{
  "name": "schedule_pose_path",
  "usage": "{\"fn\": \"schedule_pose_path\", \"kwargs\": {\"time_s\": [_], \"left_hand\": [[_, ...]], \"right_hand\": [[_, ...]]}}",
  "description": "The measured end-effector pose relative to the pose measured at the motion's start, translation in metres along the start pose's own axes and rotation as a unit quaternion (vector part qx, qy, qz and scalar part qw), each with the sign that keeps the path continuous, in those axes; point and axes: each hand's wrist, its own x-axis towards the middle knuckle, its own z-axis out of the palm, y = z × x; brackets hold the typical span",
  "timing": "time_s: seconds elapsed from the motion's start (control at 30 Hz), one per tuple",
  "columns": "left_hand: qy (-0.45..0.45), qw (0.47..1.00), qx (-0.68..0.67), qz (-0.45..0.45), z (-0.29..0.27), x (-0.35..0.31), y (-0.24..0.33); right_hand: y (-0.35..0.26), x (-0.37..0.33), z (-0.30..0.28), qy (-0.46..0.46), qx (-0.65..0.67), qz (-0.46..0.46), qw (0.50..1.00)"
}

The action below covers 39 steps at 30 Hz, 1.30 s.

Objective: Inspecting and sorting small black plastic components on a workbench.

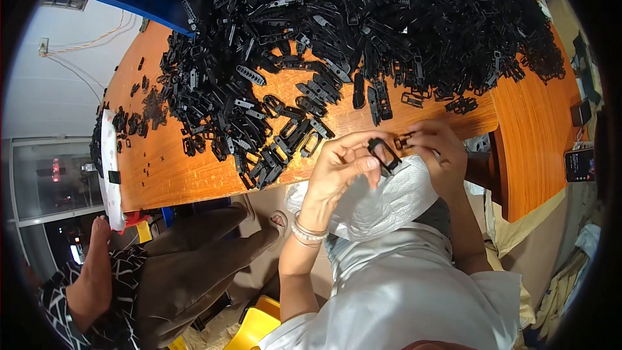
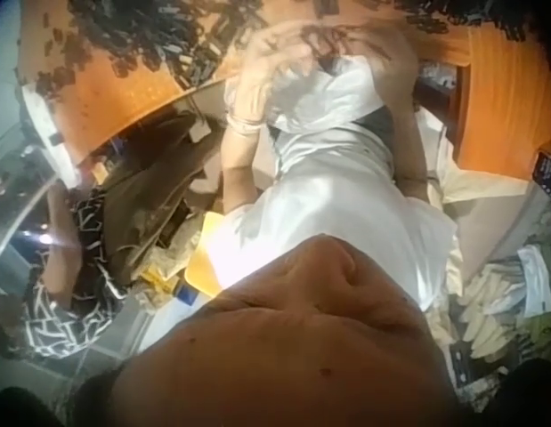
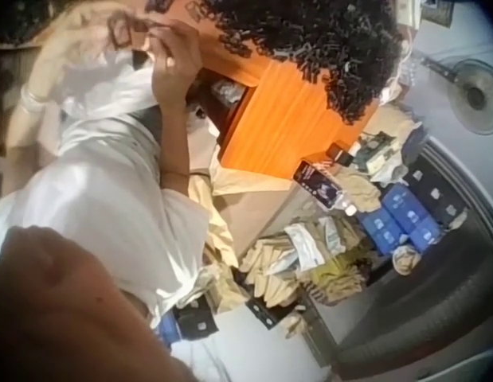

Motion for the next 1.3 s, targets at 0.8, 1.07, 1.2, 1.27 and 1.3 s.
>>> {"fn": "schedule_pose_path", "kwargs": {"time_s": [0.8,1.07,1.2,1.27,1.3], "left_hand": [[0.173,0.945,0.277,0.013,0.015,0.021,-0.016],[0.260,0.741,0.614,0.074,0.007,0.055,-0.021],[0.277,0.764,0.573,0.107,0.002,0.045,-0.026],[0.256,0.830,0.479,0.129,-0.003,0.035,-0.035],[0.233,0.884,0.376,0.151,-0.005,0.029,-0.040]], "right_hand": [[-0.013,-0.006,-0.002,-0.091,-0.090,-0.073,0.989],[0.010,-0.012,-0.003,0.084,0.091,0.141,0.982],[0.014,-0.005,0.002,0.112,0.103,0.085,0.985],[0.012,-0.002,0.002,0.101,0.203,0.214,0.950],[0.010,0.000,0.001,0.103,0.204,0.215,0.950]]}}
